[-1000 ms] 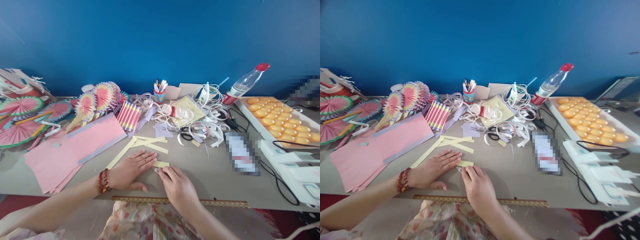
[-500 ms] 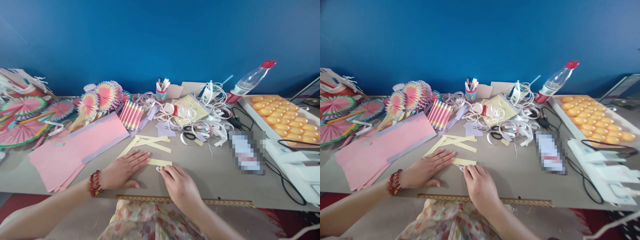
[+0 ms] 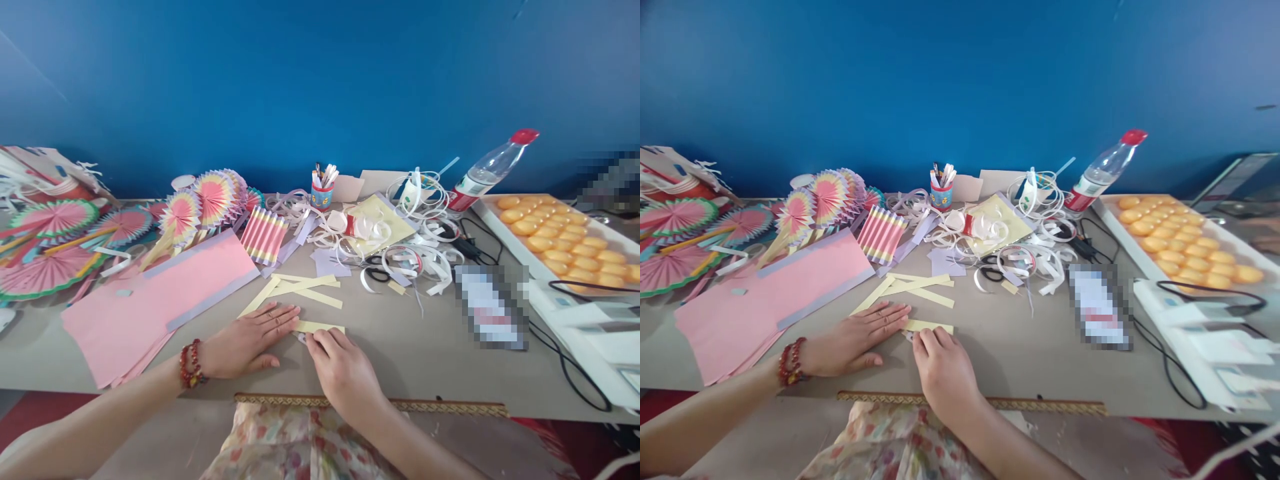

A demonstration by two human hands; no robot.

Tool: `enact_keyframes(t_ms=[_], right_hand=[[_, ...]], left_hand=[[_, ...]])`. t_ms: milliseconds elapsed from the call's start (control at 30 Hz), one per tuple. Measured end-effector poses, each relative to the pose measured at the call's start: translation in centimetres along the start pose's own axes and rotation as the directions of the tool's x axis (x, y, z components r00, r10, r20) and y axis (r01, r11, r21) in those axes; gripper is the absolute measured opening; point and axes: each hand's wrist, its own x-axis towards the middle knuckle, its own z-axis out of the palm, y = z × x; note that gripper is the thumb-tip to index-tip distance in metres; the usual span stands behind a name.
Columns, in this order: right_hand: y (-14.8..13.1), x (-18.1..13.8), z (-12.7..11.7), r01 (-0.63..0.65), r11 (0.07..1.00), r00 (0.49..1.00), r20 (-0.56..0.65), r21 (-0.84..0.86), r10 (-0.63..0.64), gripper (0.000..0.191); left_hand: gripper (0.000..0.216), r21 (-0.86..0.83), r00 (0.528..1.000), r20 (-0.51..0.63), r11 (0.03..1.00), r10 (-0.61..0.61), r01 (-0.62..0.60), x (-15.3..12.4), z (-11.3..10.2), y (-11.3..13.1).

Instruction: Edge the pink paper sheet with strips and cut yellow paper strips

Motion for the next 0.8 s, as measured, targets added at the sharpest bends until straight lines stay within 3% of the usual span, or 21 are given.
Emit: enact_keyframes(t_ms=[167,233,333,533,800], right_hand=[[0.3,-0.1,0.0,0.017,1.0,1.0,0.0,-0.004,-0.017,0.029],[0.3,-0.1,0.0,0.018,1.0,1.0,0.004,-0.02,-0.018,0.03],[0.3,-0.1,0.0,0.019,0.999,1.0,0.008,-0.029,-0.019,0.03],[0.4,-0.1,0.2,0.023,1.0,0.999,-0.028,0.0,-0.023,0.029],[-0.1,0.3,0.7,0.047,0.999,0.998,-0.042,-0.02,-0.048,0.028]], left_hand=[[0.052,0.084,0.995,-0.098,0.996,0.005,0.003,0.2,-2.4,-2.2],[0.05,0.114,0.996,-0.065,0.992,0.067,-0.059,0.6,-2.8,-3.2],[0.045,0.133,0.991,0.013,0.982,0.131,-0.131,1.1,-2.7,-4.3],[0.049,0.144,0.989,0.064,0.98,0.133,-0.141,1.1,-1.7,-5.1],[0.053,0.087,0.99,0.022,0.986,0.137,-0.139,1.0,-1.5,-5.3]])
